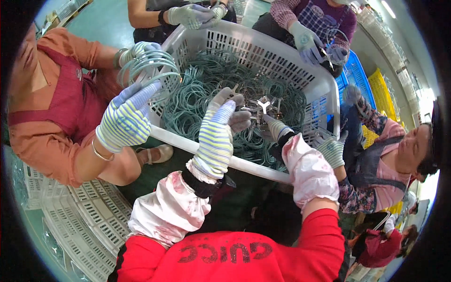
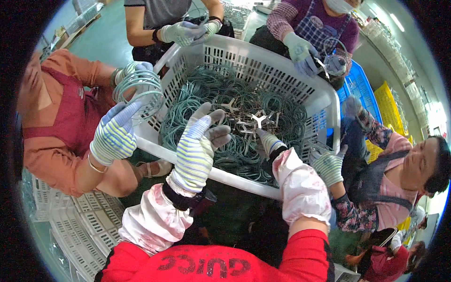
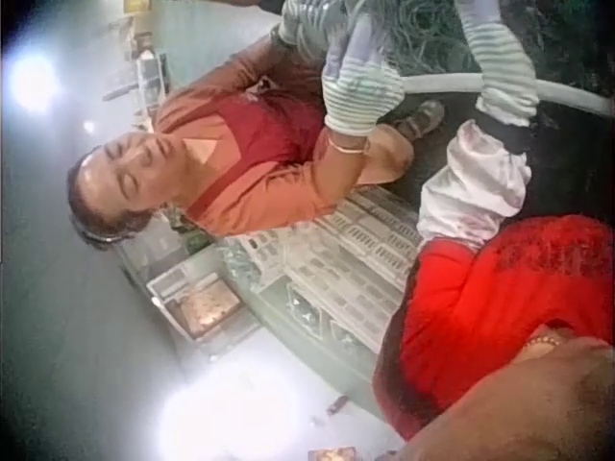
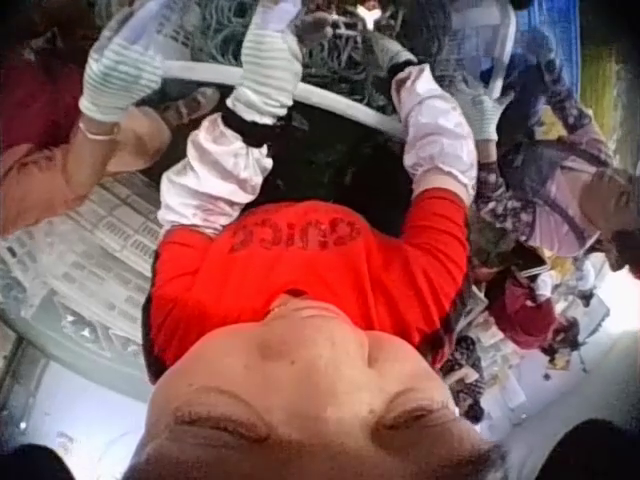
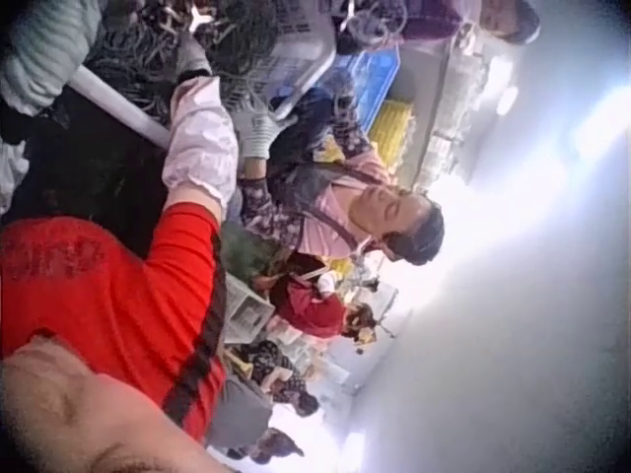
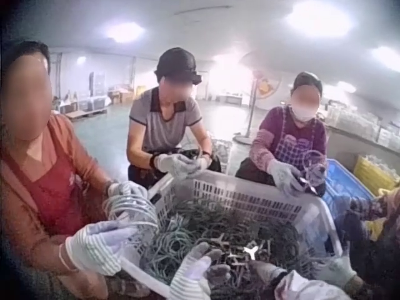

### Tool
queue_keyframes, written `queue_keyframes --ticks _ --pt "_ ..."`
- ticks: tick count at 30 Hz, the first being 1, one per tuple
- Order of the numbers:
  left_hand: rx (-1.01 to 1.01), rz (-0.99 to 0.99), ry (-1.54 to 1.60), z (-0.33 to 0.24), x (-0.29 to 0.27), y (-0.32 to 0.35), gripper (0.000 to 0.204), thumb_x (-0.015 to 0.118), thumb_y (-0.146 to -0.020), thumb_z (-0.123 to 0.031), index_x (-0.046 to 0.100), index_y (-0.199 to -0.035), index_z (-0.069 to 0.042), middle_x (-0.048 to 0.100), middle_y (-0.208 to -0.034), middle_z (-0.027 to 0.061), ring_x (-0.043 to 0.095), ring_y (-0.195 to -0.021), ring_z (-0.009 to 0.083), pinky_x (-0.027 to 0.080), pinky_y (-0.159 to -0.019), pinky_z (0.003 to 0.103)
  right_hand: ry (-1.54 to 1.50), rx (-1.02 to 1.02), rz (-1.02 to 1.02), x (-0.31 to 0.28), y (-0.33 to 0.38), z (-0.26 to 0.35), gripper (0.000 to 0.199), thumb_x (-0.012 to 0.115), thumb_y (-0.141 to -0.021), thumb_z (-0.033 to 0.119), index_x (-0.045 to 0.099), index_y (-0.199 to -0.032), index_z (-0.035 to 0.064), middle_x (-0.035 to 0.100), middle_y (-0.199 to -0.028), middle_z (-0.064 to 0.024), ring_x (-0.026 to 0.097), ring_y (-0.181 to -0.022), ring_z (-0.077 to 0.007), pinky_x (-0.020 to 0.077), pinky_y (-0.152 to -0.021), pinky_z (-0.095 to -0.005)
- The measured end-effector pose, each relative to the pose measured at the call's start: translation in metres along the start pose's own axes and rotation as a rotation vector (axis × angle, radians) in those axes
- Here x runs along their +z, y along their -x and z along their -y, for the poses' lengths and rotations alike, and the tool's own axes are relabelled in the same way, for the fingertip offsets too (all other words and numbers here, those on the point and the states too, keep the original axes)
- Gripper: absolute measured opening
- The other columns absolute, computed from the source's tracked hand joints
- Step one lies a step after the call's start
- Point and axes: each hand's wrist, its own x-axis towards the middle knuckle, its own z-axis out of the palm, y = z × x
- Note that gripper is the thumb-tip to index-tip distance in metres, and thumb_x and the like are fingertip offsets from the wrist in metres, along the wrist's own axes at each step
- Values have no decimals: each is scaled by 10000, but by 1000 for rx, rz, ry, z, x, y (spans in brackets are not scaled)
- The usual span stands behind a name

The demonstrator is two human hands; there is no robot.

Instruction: Workers are sorting and organizing metal wire rings from a central basket into smaller containers or groups.

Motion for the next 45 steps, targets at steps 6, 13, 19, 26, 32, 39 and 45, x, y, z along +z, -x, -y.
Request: queue_keyframes --ticks 6,13,19,26,32,39,45 --pt "7 -43 -18 1 -12 -4 399 566 -998 -187 488 -1385 -126 625 -1201 107 681 -910 232 581 -811 361 705 -693 -592 -3 -24 11 467 469 -1000 446 690 -1049 37 713 -939 -181 675 -910 -338 514 -840 -426" --pt "-8 27 -181 10 8 -16 539 597 -980 -126 368 -1467 -120 590 -1264 102 659 -918 197 593 -777 314 303 -948 -820 -47 117 47 292 540 -1006 309 686 -960 59 706 -827 -176 669 -744 -361 505 -694 -427" --pt "161 338 -792 22 1 -11 1082 810 -744 2 166 -1591 -196 381 -1498 170 517 -1207 274 507 -950 376 423 -1132 -720 19 202 36 264 531 -1035 266 652 -998 35 683 -779 -94 662 -695 -149 533 -621 -305" --pt "-21 374 -116 15 6 -7 566 550 -995 -50 347 -1509 -170 471 -1432 187 578 -1179 228 546 -899 346 196 -1167 -552 55 237 24 284 518 -1035 282 670 -956 56 699 -776 -122 664 -676 -266 507 -645 -361" --pt "10 321 -124 22 9 -14 169 482 -1049 -129 593 -1162 -72 685 -973 91 696 -859 218 603 -757 338 -525 -928 236 78 208 10 635 654 -976 341 384 -1454 23 613 -1120 -64 595 -899 -121 499 -842 -269" --pt "-49 94 44 28 7 -21 193 508 -1039 -135 597 -1202 -81 650 -850 50 420 -519 76 360 -430 226 -647 -819 511 104 215 4 728 690 -946 246 281 -1539 146 509 -1383 -65 574 -1108 -116 483 -949 -319" --pt "-233 101 201 12 -3 -34 192 511 -1032 -121 594 -1193 -58 652 -952 101 386 -514 69 350 -445 212 -45 -938 355 74 215 11 513 761 -884 341 608 -1289 65 363 -1542 -181 604 -1118 -169 461 -987 -332"
